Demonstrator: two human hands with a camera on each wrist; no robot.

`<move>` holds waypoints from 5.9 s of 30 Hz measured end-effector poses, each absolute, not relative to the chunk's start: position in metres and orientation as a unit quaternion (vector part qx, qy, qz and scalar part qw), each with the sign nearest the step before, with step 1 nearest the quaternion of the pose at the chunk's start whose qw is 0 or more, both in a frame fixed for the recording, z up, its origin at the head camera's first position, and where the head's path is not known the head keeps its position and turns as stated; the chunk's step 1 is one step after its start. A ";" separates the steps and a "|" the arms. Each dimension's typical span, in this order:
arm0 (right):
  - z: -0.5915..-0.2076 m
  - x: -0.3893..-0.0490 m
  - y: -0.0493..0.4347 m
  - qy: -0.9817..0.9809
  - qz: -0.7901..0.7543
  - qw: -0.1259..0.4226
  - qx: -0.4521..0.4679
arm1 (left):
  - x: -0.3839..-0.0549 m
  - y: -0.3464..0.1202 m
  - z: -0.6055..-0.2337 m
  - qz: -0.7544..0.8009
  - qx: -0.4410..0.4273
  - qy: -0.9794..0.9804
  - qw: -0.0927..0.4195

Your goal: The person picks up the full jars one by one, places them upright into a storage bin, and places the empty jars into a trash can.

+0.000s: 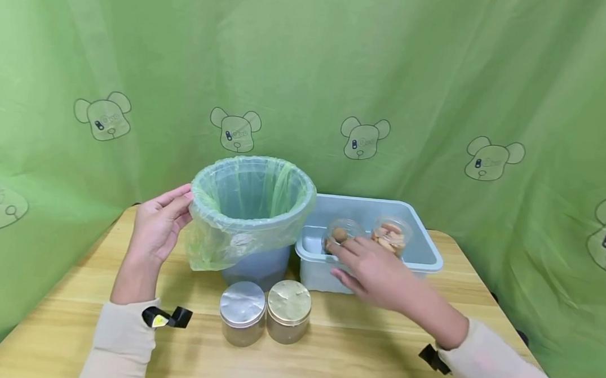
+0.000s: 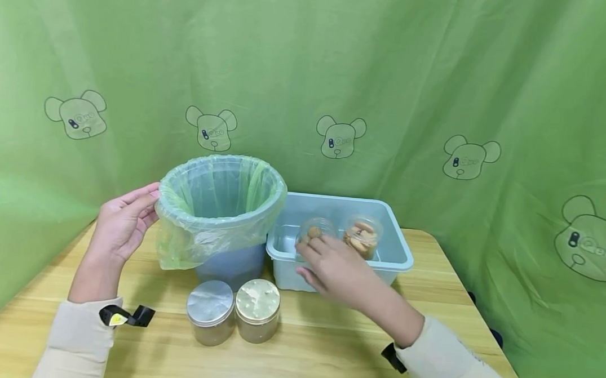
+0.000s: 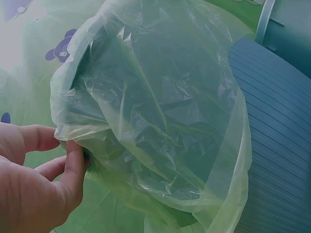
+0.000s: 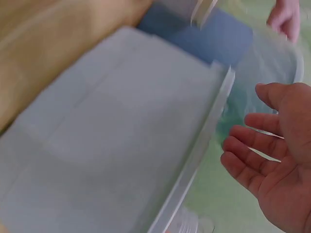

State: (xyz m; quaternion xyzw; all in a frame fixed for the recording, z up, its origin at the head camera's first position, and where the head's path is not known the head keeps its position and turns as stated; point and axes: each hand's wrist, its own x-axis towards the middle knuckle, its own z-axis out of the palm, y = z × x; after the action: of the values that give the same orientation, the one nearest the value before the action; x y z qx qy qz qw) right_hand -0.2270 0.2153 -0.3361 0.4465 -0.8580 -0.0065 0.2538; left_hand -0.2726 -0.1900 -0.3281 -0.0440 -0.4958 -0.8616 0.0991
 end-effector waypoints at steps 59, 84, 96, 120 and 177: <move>-0.404 -0.217 0.155 -0.842 -0.008 0.132 0.523 | -0.273 -0.189 -0.326 -0.849 -0.046 -0.517 0.103; -0.363 -0.201 0.160 -0.836 -0.057 0.105 0.535 | -0.271 -0.193 -0.333 -0.852 -0.031 -0.515 0.089; -0.314 -0.191 0.167 -0.840 -0.061 0.101 0.530 | -0.270 -0.194 -0.334 -0.856 -0.035 -0.506 0.094; -0.182 -0.195 0.160 -0.863 0.015 0.097 0.495 | -0.271 -0.192 -0.329 -0.853 -0.041 -0.513 0.093; -0.228 -0.334 0.078 -0.921 0.046 0.064 0.381 | -0.272 -0.188 -0.329 -0.848 -0.040 -0.519 0.095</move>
State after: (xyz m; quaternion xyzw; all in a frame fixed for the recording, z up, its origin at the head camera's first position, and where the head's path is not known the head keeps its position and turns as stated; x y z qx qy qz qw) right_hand -0.3336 0.0777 -0.2281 0.3809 -0.9212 0.0456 0.0644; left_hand -0.2722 -0.1885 -0.3287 -0.0399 -0.5195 -0.8483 0.0948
